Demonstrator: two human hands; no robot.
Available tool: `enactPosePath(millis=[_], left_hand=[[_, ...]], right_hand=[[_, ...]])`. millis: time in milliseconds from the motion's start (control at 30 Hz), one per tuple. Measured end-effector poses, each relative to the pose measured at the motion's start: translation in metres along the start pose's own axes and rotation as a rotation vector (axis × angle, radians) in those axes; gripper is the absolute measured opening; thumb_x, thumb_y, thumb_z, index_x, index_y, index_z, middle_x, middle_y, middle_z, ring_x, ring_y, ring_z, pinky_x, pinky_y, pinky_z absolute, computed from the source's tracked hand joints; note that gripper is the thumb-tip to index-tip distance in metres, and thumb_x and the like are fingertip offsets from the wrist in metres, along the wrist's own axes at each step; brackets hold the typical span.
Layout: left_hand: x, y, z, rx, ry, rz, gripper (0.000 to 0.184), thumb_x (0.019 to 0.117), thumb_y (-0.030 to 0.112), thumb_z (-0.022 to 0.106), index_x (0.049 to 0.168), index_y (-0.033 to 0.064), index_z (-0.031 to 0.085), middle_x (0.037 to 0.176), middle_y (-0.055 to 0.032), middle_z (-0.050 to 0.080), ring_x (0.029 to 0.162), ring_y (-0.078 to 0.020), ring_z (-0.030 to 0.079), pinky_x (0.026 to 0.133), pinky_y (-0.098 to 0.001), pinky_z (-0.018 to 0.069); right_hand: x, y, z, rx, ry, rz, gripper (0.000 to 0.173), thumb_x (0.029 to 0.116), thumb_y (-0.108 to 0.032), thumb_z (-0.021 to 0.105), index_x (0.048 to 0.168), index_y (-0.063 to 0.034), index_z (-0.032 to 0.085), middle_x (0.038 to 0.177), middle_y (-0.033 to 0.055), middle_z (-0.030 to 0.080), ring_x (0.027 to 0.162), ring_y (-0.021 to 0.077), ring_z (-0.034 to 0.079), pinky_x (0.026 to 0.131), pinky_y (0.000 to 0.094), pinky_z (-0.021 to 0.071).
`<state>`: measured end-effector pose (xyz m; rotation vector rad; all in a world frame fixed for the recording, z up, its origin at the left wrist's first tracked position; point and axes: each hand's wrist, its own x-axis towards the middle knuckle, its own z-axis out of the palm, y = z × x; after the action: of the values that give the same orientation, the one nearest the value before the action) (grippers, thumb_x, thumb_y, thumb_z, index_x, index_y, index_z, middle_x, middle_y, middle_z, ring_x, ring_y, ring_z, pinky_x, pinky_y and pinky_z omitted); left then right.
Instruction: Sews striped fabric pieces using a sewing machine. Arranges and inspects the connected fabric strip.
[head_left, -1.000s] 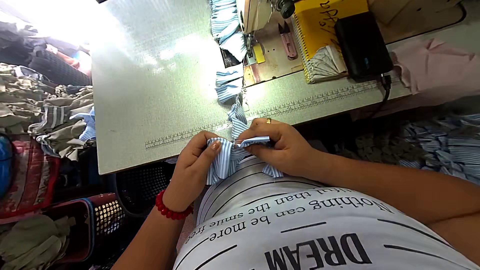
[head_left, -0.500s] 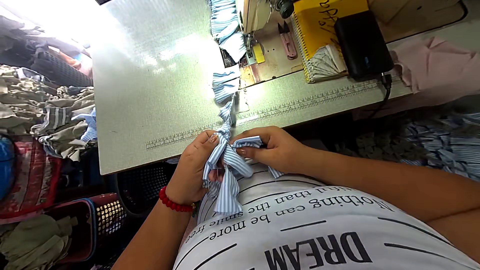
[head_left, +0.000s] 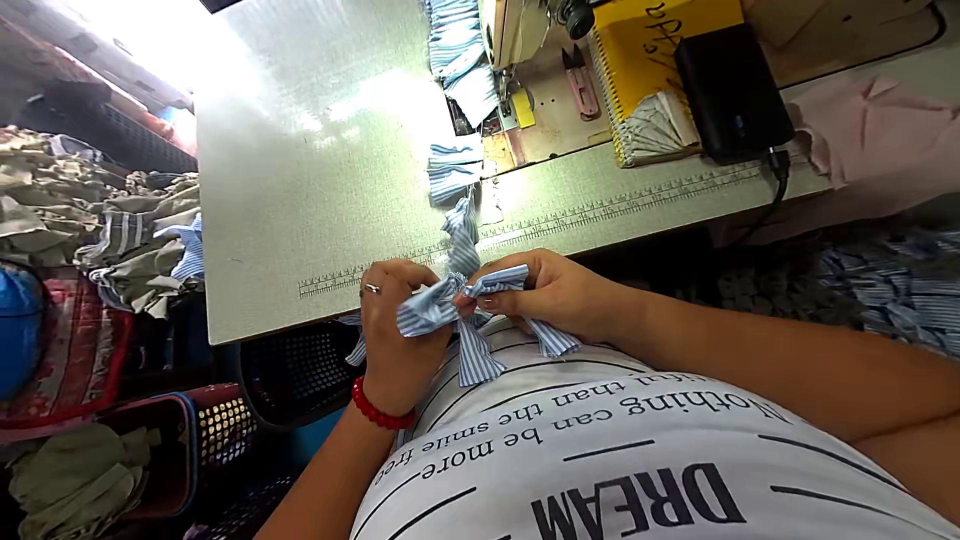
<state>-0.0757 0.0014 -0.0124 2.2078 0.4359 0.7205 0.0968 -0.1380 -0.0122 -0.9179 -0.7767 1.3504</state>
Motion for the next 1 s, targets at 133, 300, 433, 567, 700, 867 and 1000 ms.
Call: enactPosePath(millis=[133,300,433,567,700,867,1000], left_hand=[[-0.007,0.012,-0.006,-0.308,-0.114,-0.143,0.019,0.0985,0.021,0.061,0.114,0.0154,0.069,0.111,0.0083,0.067,0.103,-0.0013,0.064,0.088,-0.0232,0.0566],[-0.006,0.020,-0.005,-0.618,-0.154,-0.359,0.015,0.1030,0.026,0.060,0.115,0.0170,0.064,0.099,0.0060,0.072,0.090,-0.0062,0.070,0.084,-0.0276,0.0603],[0.002,0.023,-0.011,-0.830,0.045,-0.563,0.025,0.1103,0.025,0.043,0.109,0.0153,0.066,0.094,-0.0024,0.075,0.088,-0.0133,0.073,0.081,-0.0324,0.0615],[0.015,0.028,-0.033,-0.775,0.153,-0.536,0.028,0.1113,0.023,0.039,0.103,0.0152,0.064,0.087,0.0000,0.072,0.086,-0.0138,0.072,0.085,-0.0345,0.0609],[0.037,0.032,-0.061,-0.574,0.008,-0.453,0.011,0.1078,0.021,0.049,0.105,0.0200,0.060,0.079,0.0078,0.067,0.070,-0.0049,0.066,0.072,-0.0242,0.0597],[0.082,0.037,-0.092,-0.444,-0.096,-0.465,0.010,0.1055,0.011,0.048,0.104,0.0188,0.055,0.076,0.0091,0.062,0.062,-0.0026,0.058,0.062,-0.0192,0.0552],[0.121,0.049,-0.118,-0.311,-0.192,-0.398,0.014,0.1062,0.014,0.047,0.115,0.0222,0.055,0.084,0.0097,0.062,0.064,-0.0019,0.058,0.061,-0.0176,0.0535]], right_hand=[[-0.001,0.000,0.001,-0.133,0.024,-0.071,0.017,0.0979,0.003,0.059,0.108,-0.0016,0.072,0.094,-0.0007,0.073,0.066,-0.0027,0.060,0.057,0.0121,0.0506],[-0.003,0.000,0.003,-0.348,0.026,-0.163,0.014,0.0977,-0.003,0.063,0.107,-0.0020,0.074,0.096,-0.0005,0.070,0.074,-0.0029,0.062,0.062,0.0113,0.0515],[-0.012,0.005,-0.012,-0.622,-0.013,-0.326,0.016,0.0958,-0.007,0.063,0.103,-0.0034,0.077,0.102,0.0019,0.071,0.095,0.0030,0.066,0.082,0.0183,0.0562],[-0.037,0.018,-0.056,-1.155,-0.094,-0.466,0.023,0.0955,-0.015,0.058,0.102,-0.0120,0.079,0.098,0.0011,0.073,0.095,0.0129,0.067,0.085,0.0336,0.0550],[-0.061,0.025,-0.078,-1.347,-0.060,-0.329,0.020,0.0894,-0.014,0.060,0.094,-0.0133,0.079,0.088,0.0033,0.071,0.083,0.0197,0.069,0.073,0.0432,0.0574],[-0.105,0.036,-0.121,-1.681,0.010,0.147,0.017,0.0818,0.000,0.078,0.097,-0.0078,0.079,0.096,0.0201,0.073,0.091,0.0428,0.071,0.079,0.0661,0.0545],[-0.119,0.043,-0.122,-1.756,0.192,0.293,0.012,0.0855,-0.003,0.075,0.098,-0.0034,0.077,0.093,0.0261,0.070,0.091,0.0486,0.068,0.079,0.0678,0.0521]])
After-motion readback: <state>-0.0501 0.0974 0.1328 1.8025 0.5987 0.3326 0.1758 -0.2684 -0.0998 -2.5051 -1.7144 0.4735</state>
